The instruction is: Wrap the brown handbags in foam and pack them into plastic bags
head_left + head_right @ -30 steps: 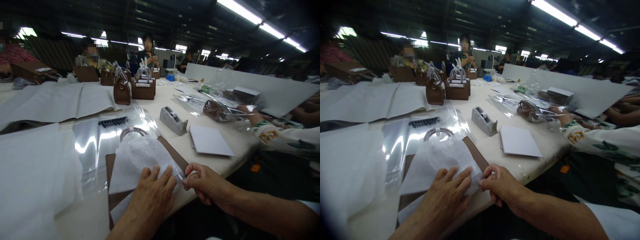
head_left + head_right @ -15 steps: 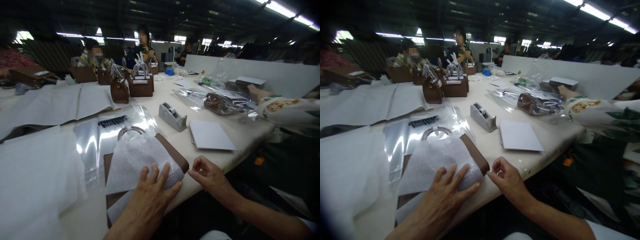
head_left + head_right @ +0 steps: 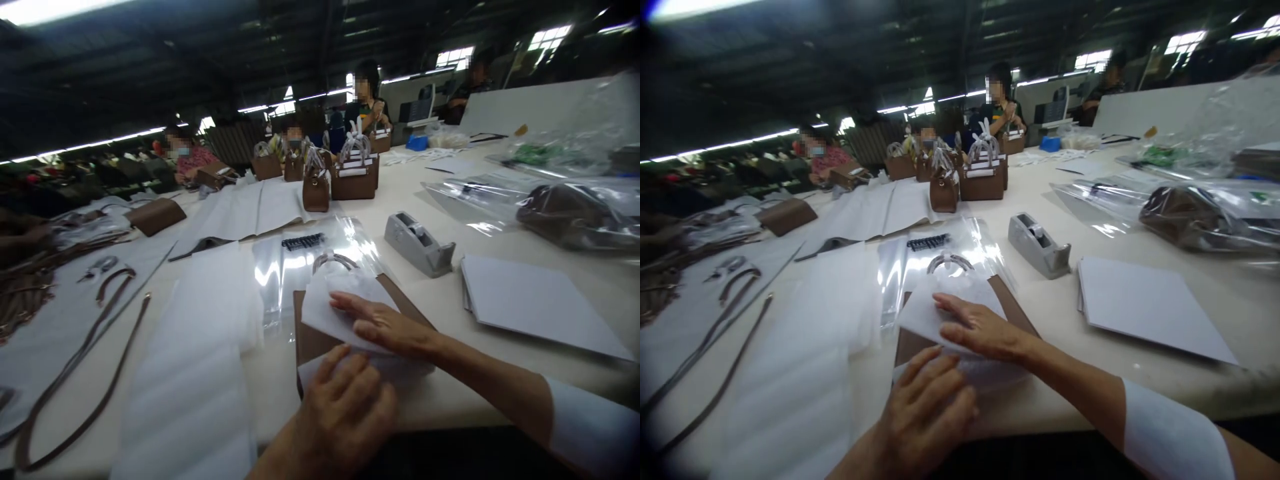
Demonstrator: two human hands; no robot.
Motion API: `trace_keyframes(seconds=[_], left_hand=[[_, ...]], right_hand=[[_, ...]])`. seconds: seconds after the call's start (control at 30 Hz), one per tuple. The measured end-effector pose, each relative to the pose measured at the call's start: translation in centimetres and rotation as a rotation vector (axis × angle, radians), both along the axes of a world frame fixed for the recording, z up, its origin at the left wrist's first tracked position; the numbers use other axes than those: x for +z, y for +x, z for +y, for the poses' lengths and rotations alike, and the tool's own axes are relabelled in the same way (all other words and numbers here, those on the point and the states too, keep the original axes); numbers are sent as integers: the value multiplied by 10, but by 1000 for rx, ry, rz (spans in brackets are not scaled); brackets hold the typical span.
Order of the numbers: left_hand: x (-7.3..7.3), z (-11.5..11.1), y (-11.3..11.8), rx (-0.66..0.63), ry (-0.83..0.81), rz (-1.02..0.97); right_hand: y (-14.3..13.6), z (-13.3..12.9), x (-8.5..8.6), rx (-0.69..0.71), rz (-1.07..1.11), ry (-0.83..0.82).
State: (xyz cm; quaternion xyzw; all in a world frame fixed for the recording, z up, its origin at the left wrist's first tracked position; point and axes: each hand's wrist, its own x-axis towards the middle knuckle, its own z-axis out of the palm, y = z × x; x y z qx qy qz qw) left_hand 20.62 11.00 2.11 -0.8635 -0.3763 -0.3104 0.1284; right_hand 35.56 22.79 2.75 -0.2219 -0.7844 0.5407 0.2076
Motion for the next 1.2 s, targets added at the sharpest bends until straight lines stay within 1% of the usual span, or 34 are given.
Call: trace_keyframes(seconds=[0.03,0.07,0.1,0.13,0.17,0.2,0.23,0.3,0.33,0.4,0.47,0.53,0.6,0.67,0.77,0.83,0.9,1.0,1.1,1.2], left_hand=[[-1,-8,-9,138,9,-122],[-2,-15,-19,295,-16,-214],[-3,-21,-27,427,-73,-265],[-5,-26,-34,514,-152,-282],[-6,-28,-39,547,-232,-277],[-7,-29,-42,529,-291,-268],[-7,-29,-43,481,-327,-267],[-6,-22,-42,404,-338,-286],[-5,-17,-41,391,-349,-297],[-3,-4,-39,383,-422,-338],[-4,11,-40,389,-491,-396],[-6,23,-44,401,-513,-428],[-7,27,-51,428,-508,-443],[-7,21,-59,423,-543,-463],[-5,-1,-65,303,-653,-442],[-3,-15,-63,255,-704,-415],[-3,-19,-56,282,-726,-436],[-5,-11,-42,341,-737,-509],[-7,1,-34,439,-726,-584],[-12,3,-33,531,-757,-716]], right_hand=[[0,-4,1,-7,-51,93],[-2,-8,1,-24,-87,177],[-6,-12,0,-55,-107,247],[-11,-16,-2,-94,-117,299],[-17,-19,-4,-130,-121,338],[-22,-21,-7,-164,-119,369],[-27,-22,-10,-193,-111,392],[-33,-22,-14,-202,-76,424],[-33,-22,-15,-182,-54,438],[-29,-22,-15,-116,-9,444],[-22,-24,-14,-20,34,435],[-15,-28,-13,65,59,431],[-12,-29,-13,110,56,455],[-12,-27,-17,107,32,475],[-16,-20,-23,84,29,478],[-18,-16,-25,61,49,472],[-18,-15,-25,9,64,465],[-14,-16,-21,-39,103,503],[-9,-17,-18,40,129,611],[-6,-16,-19,113,102,725]])
